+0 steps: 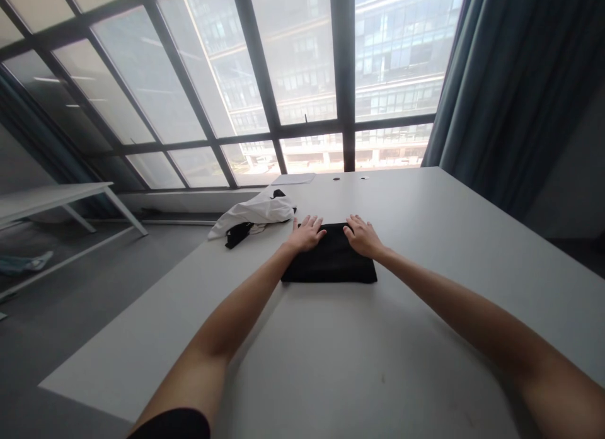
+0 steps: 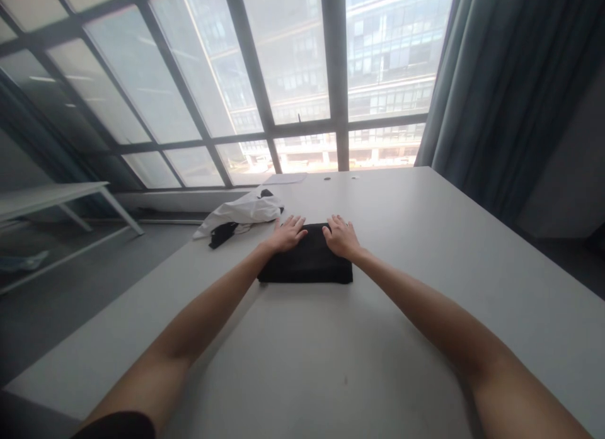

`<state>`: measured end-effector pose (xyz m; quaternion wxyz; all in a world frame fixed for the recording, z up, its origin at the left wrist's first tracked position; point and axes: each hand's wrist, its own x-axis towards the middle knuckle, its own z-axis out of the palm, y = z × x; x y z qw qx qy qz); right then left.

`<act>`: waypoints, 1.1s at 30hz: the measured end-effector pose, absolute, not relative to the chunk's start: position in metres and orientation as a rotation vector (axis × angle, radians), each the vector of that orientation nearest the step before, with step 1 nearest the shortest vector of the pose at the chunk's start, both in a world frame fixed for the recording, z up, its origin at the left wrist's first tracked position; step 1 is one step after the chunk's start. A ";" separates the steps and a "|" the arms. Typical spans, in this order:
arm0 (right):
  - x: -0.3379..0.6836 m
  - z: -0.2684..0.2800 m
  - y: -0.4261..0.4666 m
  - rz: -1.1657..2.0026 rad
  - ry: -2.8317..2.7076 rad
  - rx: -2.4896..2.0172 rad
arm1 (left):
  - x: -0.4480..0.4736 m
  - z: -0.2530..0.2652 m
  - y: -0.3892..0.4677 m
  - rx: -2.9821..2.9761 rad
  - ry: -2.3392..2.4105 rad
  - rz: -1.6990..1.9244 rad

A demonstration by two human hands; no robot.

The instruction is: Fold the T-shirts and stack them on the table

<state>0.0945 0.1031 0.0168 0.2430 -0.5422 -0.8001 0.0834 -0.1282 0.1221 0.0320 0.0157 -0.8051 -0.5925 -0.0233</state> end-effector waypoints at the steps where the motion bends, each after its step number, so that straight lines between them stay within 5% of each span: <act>1: 0.093 0.017 0.111 0.204 -2.194 -1.489 | -0.120 0.032 0.119 -2.519 -1.773 -0.118; 11: 0.091 -0.024 0.141 0.283 -2.318 -1.616 | -0.094 -0.003 0.103 -2.610 -1.666 -0.226; 16: 0.091 -0.023 0.140 0.317 -2.290 -1.595 | -0.140 0.001 0.123 -2.407 -1.980 -0.314; 26: 0.113 -0.021 0.155 0.403 -1.752 -1.430 | -0.199 0.006 0.145 -2.356 -2.191 -1.038; 33: 0.124 -0.013 0.143 0.272 -1.699 -1.403 | -0.191 0.020 0.132 -2.430 -1.968 -0.888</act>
